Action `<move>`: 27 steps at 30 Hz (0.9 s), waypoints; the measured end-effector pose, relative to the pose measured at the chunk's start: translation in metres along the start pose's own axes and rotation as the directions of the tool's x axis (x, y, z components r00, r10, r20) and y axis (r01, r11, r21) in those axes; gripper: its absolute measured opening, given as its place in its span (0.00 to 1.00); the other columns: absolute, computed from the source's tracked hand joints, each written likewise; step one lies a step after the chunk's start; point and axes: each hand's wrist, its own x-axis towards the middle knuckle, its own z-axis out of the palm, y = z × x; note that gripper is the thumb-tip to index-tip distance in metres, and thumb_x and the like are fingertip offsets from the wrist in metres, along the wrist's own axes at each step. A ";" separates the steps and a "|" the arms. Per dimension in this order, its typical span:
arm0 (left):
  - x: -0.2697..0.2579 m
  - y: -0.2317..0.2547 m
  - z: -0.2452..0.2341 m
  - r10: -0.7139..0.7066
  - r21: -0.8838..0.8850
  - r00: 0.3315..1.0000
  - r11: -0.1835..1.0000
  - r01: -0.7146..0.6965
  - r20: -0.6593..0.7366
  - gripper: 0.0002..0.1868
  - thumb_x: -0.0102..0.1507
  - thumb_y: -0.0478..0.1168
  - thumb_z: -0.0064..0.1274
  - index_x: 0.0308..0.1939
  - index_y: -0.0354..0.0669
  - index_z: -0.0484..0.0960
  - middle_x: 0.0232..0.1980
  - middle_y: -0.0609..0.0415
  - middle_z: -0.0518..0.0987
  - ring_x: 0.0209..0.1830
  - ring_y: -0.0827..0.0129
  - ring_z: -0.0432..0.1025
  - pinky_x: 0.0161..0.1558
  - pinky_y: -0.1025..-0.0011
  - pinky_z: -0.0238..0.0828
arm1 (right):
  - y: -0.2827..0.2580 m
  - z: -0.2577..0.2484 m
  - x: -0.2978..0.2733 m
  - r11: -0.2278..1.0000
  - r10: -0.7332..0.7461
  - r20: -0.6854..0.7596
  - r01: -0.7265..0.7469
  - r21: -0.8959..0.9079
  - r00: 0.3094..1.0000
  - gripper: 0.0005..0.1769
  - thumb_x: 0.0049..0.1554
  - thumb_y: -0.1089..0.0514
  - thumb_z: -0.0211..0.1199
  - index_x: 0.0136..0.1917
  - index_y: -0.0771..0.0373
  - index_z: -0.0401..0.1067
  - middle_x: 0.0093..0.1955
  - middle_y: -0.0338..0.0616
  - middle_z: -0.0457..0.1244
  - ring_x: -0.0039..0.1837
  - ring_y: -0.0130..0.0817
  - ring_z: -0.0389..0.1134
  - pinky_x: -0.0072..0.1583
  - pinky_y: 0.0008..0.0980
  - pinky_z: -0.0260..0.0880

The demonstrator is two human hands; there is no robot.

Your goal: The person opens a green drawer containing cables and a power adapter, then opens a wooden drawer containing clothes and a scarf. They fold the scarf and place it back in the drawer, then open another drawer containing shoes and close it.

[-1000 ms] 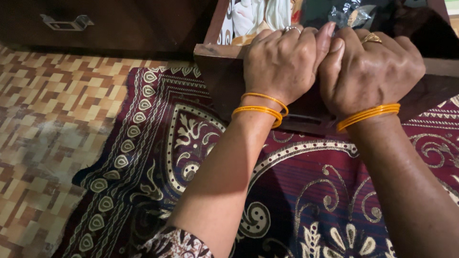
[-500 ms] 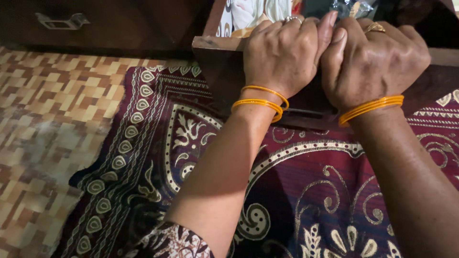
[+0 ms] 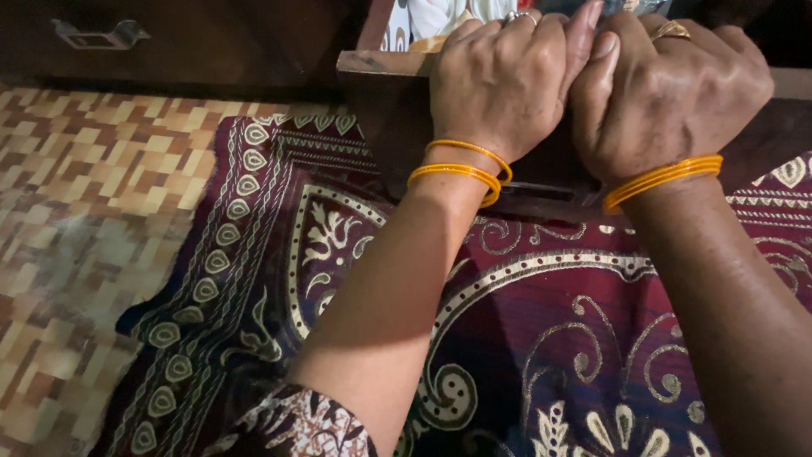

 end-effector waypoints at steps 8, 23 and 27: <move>-0.001 0.001 -0.001 0.011 -0.024 1.000 1.000 -0.012 -0.012 0.21 0.69 0.50 0.48 0.24 0.47 0.77 0.27 0.53 0.79 0.27 0.56 0.75 0.37 0.57 0.71 | -0.001 -0.001 -0.001 1.000 -0.010 -0.017 0.009 -0.025 1.000 0.11 0.60 0.62 0.51 0.49 0.59 0.75 0.39 0.36 0.64 0.41 0.31 0.66 0.48 0.31 0.62; -0.003 -0.004 0.005 0.006 -0.069 1.000 0.998 -0.007 -0.017 0.18 0.70 0.50 0.47 0.28 0.48 0.79 0.29 0.51 0.81 0.30 0.54 0.77 0.40 0.56 0.73 | 0.006 0.008 -0.011 1.000 -0.007 0.023 0.008 -0.028 1.000 0.10 0.64 0.61 0.51 0.41 0.57 0.68 0.34 0.40 0.58 0.38 0.37 0.62 0.48 0.33 0.61; -0.004 -0.004 0.009 0.009 -0.033 1.000 0.999 -0.010 -0.025 0.17 0.69 0.51 0.47 0.29 0.50 0.80 0.27 0.51 0.80 0.29 0.53 0.77 0.38 0.56 0.73 | 0.008 0.012 -0.015 0.998 -0.015 0.014 0.016 -0.055 1.000 0.14 0.67 0.61 0.50 0.38 0.56 0.66 0.35 0.40 0.59 0.38 0.37 0.62 0.47 0.34 0.60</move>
